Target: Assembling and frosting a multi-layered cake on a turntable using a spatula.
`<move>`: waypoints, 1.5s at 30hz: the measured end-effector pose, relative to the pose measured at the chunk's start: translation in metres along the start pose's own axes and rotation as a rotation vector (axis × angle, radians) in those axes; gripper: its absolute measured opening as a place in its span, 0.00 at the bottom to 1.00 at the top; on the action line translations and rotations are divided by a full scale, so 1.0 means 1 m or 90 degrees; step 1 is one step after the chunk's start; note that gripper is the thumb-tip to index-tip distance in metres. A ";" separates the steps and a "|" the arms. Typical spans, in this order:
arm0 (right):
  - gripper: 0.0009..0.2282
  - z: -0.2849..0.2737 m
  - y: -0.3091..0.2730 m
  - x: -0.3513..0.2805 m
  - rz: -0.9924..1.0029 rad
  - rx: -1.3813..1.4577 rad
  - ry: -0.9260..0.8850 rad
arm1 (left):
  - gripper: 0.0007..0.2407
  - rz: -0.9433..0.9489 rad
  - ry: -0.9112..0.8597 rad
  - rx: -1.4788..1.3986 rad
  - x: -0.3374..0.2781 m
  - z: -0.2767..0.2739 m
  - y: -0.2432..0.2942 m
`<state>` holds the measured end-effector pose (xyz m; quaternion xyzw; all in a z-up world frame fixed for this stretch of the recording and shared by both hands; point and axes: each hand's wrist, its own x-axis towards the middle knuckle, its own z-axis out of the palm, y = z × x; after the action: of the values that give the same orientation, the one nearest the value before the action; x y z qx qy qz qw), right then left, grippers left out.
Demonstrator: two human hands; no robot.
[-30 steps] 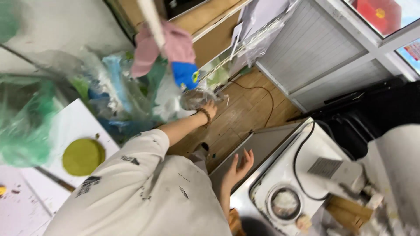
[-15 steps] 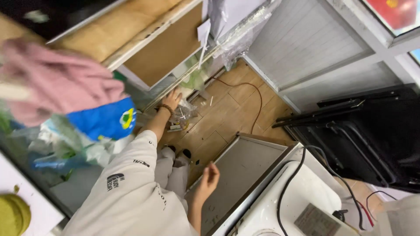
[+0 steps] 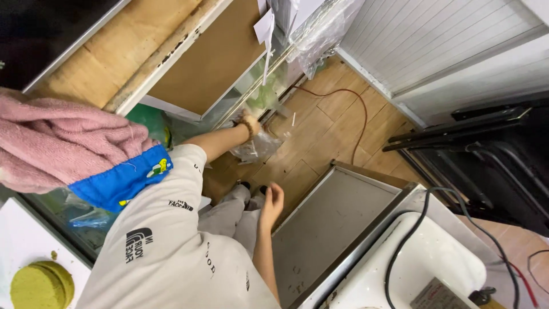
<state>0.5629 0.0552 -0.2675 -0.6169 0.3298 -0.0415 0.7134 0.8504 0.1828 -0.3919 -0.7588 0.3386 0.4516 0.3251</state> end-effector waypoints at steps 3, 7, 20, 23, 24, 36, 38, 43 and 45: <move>0.10 0.041 0.037 0.043 -0.003 -0.025 -0.105 | 0.12 -0.028 0.230 -0.139 0.054 0.009 -0.001; 0.10 0.081 0.091 0.100 -0.008 -0.129 -0.225 | 0.09 -0.106 0.276 -0.256 0.075 -0.001 -0.019; 0.29 0.157 0.072 0.138 -0.157 -0.285 -0.249 | 0.06 -0.032 0.118 -0.287 0.048 -0.013 -0.046; 0.30 0.153 0.074 0.134 -0.155 -0.260 -0.231 | 0.06 -0.042 0.106 -0.446 0.092 0.012 -0.040; 0.32 0.151 0.073 0.133 -0.165 -0.270 -0.226 | 0.08 -0.052 0.091 -0.581 0.107 0.021 -0.036; 0.10 0.133 0.080 0.196 -0.040 -0.396 -0.327 | 0.09 -0.178 0.271 -0.616 -0.041 0.031 0.025; 0.12 0.127 0.072 0.188 -0.070 -0.285 -0.334 | 0.11 -0.189 0.441 -0.549 -0.059 0.048 0.038; 0.15 0.112 0.132 0.201 -0.071 -0.059 -0.353 | 0.11 -0.205 0.603 -0.482 -0.029 0.075 0.071; 0.17 0.113 0.157 0.199 0.112 0.067 -0.290 | 0.06 -0.256 0.661 -0.426 0.018 0.094 0.086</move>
<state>0.7220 0.0958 -0.4913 -0.5411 0.2101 0.1434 0.8016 0.7434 0.2062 -0.4602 -0.9872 0.1442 0.0373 -0.0569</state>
